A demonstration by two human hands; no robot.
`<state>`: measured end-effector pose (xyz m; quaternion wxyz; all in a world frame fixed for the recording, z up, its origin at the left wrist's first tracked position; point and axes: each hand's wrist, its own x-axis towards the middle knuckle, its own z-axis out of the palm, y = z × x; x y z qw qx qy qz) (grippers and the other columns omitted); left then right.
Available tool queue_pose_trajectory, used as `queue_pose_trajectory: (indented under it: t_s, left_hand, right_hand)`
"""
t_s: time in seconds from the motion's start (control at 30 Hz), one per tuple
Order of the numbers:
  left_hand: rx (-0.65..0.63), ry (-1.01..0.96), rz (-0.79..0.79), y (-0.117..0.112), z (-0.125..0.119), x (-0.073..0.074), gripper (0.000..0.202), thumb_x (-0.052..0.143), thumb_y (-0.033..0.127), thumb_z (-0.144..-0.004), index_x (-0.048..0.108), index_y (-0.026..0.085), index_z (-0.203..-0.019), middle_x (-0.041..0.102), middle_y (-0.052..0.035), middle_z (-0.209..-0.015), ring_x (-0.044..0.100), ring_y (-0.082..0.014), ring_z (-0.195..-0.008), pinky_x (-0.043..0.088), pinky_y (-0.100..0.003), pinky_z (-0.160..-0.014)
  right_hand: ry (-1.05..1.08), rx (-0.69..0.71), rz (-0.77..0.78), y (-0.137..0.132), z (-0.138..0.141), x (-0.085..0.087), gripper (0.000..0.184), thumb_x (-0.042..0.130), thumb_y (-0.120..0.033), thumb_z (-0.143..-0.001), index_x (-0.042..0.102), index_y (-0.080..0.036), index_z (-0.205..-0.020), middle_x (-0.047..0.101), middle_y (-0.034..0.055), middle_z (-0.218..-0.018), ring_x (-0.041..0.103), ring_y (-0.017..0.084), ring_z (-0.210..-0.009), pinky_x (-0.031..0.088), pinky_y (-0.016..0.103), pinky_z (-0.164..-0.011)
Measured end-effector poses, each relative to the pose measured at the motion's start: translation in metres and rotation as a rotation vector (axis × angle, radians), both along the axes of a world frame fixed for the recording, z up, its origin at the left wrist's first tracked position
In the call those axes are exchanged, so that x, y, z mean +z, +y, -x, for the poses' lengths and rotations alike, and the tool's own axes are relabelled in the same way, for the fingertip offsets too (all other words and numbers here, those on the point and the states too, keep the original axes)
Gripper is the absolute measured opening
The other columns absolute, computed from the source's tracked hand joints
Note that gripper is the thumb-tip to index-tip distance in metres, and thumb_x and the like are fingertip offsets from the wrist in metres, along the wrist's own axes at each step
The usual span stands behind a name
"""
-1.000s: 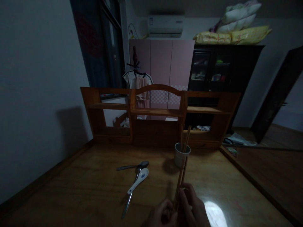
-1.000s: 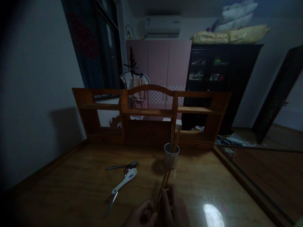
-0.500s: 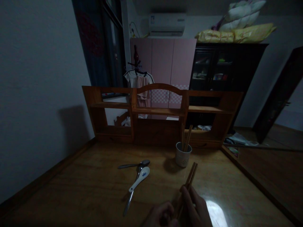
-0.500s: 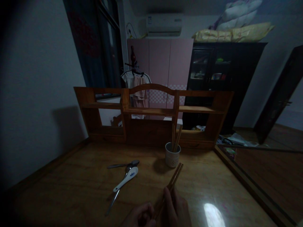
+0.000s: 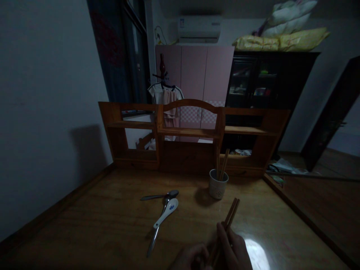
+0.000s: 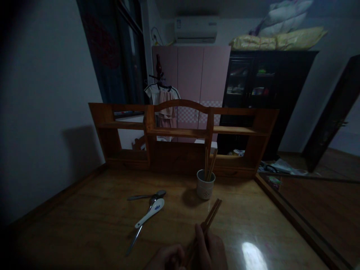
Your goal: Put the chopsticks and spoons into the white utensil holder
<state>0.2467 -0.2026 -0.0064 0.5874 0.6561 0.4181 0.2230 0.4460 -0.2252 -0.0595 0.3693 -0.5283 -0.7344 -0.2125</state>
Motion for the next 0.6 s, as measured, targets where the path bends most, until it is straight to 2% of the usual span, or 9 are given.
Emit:
queue_pose_trajectory:
  t_s: [0.13, 0.23, 0.43, 0.5, 0.6]
  left_hand:
    - [-0.011, 0.004, 0.003, 0.002, 0.000, 0.002, 0.023, 0.069, 0.029, -0.063, 0.052, 0.018, -0.075, 0.042, 0.0073, -0.060, 0.037, -0.0088, -0.059, 0.025, -0.021, -0.054]
    - [-0.040, -0.020, 0.055, 0.002, 0.001, 0.003, 0.026, 0.068, 0.033, -0.063, 0.051, 0.019, -0.076, 0.042, 0.0075, -0.060, 0.036, -0.0084, -0.057, 0.025, -0.021, -0.053]
    - [-0.040, 0.012, 0.059, 0.000, 0.000, 0.004, 0.024, 0.068, 0.030, -0.064, 0.052, 0.019, -0.079, 0.044, 0.0071, -0.062, 0.039, -0.0089, -0.060, 0.027, -0.021, -0.055]
    - [-0.009, -0.005, 0.032, -0.001, 0.000, 0.005, 0.024, 0.067, 0.029, -0.066, 0.053, 0.018, -0.082, 0.044, 0.0059, -0.065, 0.039, -0.0096, -0.062, 0.028, -0.021, -0.058]
    - [-0.026, -0.027, 0.016, -0.002, -0.001, 0.004, 0.025, 0.069, 0.032, -0.066, 0.053, 0.018, -0.079, 0.044, 0.0050, -0.066, 0.039, -0.0102, -0.063, 0.029, -0.022, -0.058]
  right_hand:
    - [-0.039, -0.007, -0.004, 0.001, -0.003, 0.000, 0.073, 0.051, -0.044, -0.089, 0.021, -0.018, -0.151, 0.065, 0.0174, -0.115, 0.065, 0.025, -0.082, 0.054, 0.032, -0.069]
    - [-0.094, -0.007, -0.002, 0.004, -0.007, 0.004, 0.076, 0.050, -0.041, -0.090, 0.013, -0.014, -0.152, 0.065, 0.0197, -0.114, 0.066, 0.026, -0.083, 0.054, 0.032, -0.069]
    - [-0.010, 0.008, 0.018, 0.005, -0.006, 0.007, 0.072, 0.044, -0.041, -0.093, 0.010, -0.016, -0.153, 0.065, 0.0198, -0.111, 0.065, 0.026, -0.078, 0.052, 0.033, -0.065]
    - [0.063, -0.042, -0.010, 0.004, 0.000, 0.003, 0.069, 0.040, -0.046, -0.094, 0.015, -0.019, -0.152, 0.064, 0.0196, -0.114, 0.064, 0.029, -0.082, 0.052, 0.036, -0.069]
    - [0.172, -0.084, -0.048, 0.001, 0.008, -0.001, 0.066, 0.035, -0.050, -0.094, 0.017, -0.025, -0.151, 0.062, 0.0170, -0.117, 0.062, 0.031, -0.090, 0.050, 0.041, -0.076]
